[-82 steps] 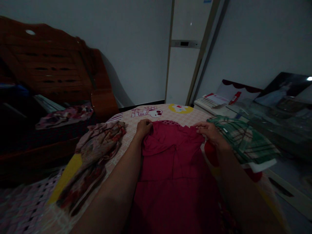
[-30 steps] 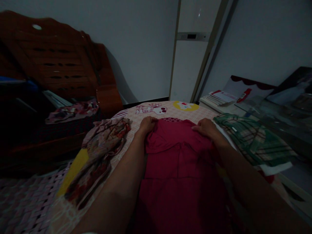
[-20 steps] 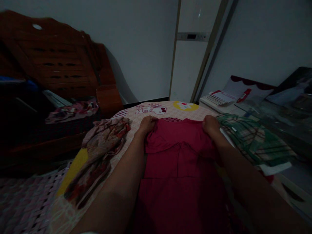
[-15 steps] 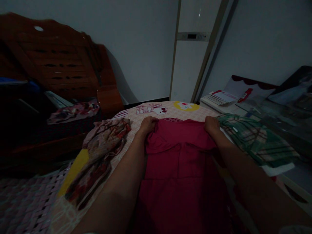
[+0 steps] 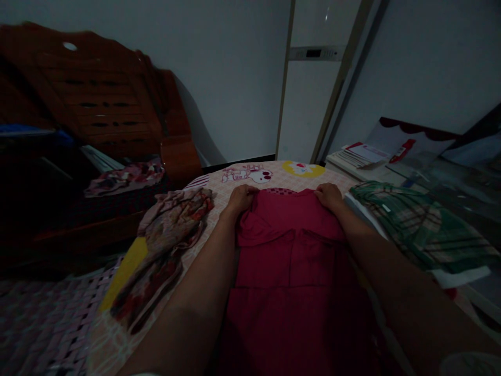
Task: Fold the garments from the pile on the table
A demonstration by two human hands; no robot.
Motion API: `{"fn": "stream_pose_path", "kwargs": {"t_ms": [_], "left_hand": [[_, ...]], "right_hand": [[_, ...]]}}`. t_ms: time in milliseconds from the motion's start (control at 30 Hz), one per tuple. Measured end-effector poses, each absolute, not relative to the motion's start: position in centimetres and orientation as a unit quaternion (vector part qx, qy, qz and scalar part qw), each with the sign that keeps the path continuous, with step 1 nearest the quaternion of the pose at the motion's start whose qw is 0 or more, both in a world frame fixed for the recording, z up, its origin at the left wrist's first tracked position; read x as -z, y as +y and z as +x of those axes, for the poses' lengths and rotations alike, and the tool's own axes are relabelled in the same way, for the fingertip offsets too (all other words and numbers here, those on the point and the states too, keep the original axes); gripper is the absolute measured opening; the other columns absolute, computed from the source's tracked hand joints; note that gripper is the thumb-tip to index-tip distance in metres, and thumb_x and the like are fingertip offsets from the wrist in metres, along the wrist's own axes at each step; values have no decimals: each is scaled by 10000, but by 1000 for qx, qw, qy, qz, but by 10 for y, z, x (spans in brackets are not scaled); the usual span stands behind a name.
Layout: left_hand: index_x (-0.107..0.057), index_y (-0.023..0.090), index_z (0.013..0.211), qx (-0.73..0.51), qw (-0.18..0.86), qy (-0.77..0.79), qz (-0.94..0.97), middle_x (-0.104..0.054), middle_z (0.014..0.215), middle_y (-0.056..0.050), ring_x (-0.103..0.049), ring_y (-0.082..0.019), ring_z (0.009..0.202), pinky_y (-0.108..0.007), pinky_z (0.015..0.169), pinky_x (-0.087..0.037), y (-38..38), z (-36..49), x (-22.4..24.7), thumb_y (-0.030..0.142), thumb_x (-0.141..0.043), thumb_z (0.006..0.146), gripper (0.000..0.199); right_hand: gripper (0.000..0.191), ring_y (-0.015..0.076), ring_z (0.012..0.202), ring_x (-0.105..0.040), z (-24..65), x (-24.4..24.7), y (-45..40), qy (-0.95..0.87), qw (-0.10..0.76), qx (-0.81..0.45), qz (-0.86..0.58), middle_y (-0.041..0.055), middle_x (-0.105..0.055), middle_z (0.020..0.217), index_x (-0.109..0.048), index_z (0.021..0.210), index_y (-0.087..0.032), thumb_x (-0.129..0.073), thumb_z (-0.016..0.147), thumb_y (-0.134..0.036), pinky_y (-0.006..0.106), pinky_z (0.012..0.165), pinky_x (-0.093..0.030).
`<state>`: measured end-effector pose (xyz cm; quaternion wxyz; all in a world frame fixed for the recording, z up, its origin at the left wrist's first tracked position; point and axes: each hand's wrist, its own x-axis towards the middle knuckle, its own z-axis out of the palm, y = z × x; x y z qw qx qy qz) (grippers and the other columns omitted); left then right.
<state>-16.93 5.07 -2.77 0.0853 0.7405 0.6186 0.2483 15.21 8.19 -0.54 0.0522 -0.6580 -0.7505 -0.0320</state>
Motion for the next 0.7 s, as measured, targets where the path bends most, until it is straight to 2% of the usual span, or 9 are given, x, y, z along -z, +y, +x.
{"fn": "stream_pose_path", "kwargs": {"t_ms": [167, 333, 433, 533, 700], "left_hand": [[-719, 202, 1192, -229, 64, 635, 735, -701, 1196, -87, -638, -248, 1118, -327, 1001, -468, 48, -167, 30, 97, -520, 797, 455], [-692, 164, 1227, -273, 120, 661, 689, -708, 1189, -102, -658, -234, 1063, -298, 952, -482, 47, -178, 24, 217, -572, 841, 408], [-727, 136, 1142, -305, 139, 686, 646, -742, 1087, -97, -677, -211, 980, -264, 864, -491, 42, -187, 18, 267, -509, 885, 361], [-765, 131, 1002, -285, 142, 729, 606, -763, 930, -90, -683, -208, 897, -249, 768, -481, 36, -192, 14, 290, -476, 889, 349], [-765, 133, 828, -231, 152, 776, 567, -751, 793, -115, -687, -222, 807, -248, 660, -458, 26, -195, 9, 362, -520, 864, 337]], "right_hand": [[347, 288, 1081, -603, 147, 15, 84, -728, 31, 54, -683, 219, -663, 1159, -684, 1133, -72, -452, 954, -257, 346, 884, -439], [337, 289, 1095, -598, 141, 1, 68, -750, 67, 40, -656, 196, -665, 1168, -669, 1165, -99, -471, 952, -271, 360, 919, -438], [293, 265, 1060, -624, 135, -14, 38, -793, 95, 12, -601, 155, -696, 1128, -698, 1105, -127, -489, 934, -241, 341, 921, -444], [263, 229, 1033, -645, 125, -20, -1, -852, 119, -43, -508, 115, -718, 1094, -719, 1045, -158, -489, 925, -205, 322, 926, -450], [288, 212, 1080, -629, 106, 3, -48, -894, 182, -94, -398, 111, -695, 1166, -661, 1173, -180, -478, 958, -241, 350, 962, -451]]}}
